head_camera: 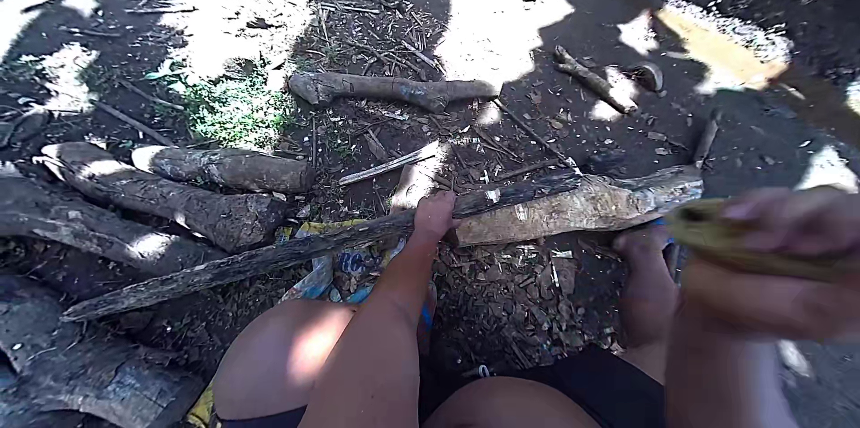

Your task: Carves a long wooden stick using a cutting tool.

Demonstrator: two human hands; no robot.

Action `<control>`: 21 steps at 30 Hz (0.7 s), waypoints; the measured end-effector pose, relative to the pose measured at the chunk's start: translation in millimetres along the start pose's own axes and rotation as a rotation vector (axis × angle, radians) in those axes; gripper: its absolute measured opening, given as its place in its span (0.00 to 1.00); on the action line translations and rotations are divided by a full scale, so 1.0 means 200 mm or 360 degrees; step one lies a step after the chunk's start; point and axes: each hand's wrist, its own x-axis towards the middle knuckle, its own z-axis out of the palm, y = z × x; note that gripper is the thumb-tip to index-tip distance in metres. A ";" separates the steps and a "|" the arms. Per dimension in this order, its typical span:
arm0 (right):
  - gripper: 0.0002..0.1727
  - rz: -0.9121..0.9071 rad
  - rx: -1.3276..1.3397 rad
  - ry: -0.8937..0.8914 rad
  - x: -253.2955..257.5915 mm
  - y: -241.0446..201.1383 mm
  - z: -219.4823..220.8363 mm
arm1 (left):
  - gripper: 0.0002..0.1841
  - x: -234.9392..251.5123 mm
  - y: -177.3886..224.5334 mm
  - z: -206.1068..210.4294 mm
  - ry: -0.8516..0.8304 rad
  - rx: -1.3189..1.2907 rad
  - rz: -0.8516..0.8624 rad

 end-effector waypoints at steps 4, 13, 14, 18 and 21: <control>0.09 0.1938 -0.0459 -0.0298 -0.84 0.76 -0.06 | 0.38 -0.01 0.02 0.01 0.0002 -0.0019 0.0028; 0.06 0.2526 0.0086 -0.0324 -0.73 0.73 -0.12 | 0.40 0.00 0.01 -0.03 -0.0036 -0.0040 -0.0009; 0.06 0.2511 0.0112 -0.0317 -0.72 0.72 -0.13 | 0.40 -0.01 0.02 -0.04 -0.0029 -0.0032 -0.0008; 0.07 0.2369 0.0023 -0.0265 -0.69 0.67 -0.25 | 0.41 0.01 0.20 -0.18 0.0009 -0.0033 0.0034; 0.08 0.2261 -0.0164 -0.0265 -0.62 0.65 -0.36 | 0.41 0.06 0.37 -0.25 0.0002 -0.0058 0.0066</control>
